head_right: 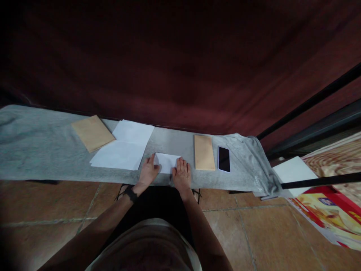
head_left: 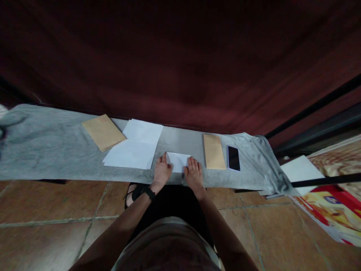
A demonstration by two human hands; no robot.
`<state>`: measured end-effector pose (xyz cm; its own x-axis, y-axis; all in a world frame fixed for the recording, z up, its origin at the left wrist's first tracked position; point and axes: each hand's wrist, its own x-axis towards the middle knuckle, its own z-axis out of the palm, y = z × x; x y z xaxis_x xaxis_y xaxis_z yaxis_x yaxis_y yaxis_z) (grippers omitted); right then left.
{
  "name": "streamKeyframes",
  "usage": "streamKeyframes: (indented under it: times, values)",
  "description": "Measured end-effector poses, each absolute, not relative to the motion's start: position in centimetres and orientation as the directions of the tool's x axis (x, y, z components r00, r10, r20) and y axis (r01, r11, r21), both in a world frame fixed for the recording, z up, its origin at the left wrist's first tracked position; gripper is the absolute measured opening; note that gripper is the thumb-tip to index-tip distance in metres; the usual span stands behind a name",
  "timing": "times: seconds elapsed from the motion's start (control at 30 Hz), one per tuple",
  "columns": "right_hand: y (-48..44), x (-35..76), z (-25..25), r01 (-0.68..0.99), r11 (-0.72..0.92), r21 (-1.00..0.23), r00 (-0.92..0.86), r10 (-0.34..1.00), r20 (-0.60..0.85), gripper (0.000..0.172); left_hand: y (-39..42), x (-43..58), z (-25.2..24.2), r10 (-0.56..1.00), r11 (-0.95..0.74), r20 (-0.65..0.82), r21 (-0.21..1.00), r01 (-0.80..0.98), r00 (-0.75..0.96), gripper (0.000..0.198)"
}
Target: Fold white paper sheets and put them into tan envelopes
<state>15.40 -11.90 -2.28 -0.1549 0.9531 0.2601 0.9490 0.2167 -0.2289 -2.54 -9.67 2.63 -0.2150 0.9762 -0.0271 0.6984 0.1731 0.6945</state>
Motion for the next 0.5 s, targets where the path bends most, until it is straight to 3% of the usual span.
streamKeyframes:
  times: [0.07, 0.13, 0.33, 0.4, 0.5]
  values:
    - [-11.9, 15.5, -2.3, 0.948, 0.212, -0.237, -0.147, 0.953, 0.263, 0.054, -8.7, -2.9, 2.5, 0.943, 0.266, -0.139, 0.859, 0.438, -0.302, 0.069]
    - [-12.0, 15.6, -2.1, 0.944, 0.210, -0.253, -0.139, 0.953, 0.270, 0.054, -8.2, -3.0, 2.4, 0.924, 0.295, -0.204, 0.919, 0.263, -0.324, 0.066]
    - [-12.7, 14.8, 0.0, 0.849, 0.396, -0.350, -0.313, 0.911, 0.270, 0.072, -8.5, -2.3, 3.6, 0.938, 0.235, -0.209, 0.970, 0.065, -0.275, 0.058]
    - [-12.6, 14.1, 1.0, 0.797, 0.413, -0.441, -0.315, 0.907, 0.281, 0.063, -8.7, -1.9, 4.7, 0.950, 0.212, -0.207, 0.977, -0.005, -0.234, 0.057]
    - [-11.7, 13.1, 2.5, 0.651, 0.302, -0.697, -0.127, 0.948, 0.292, 0.049, -9.1, -1.4, 6.2, 0.965, 0.204, -0.229, 0.960, -0.193, -0.123, 0.058]
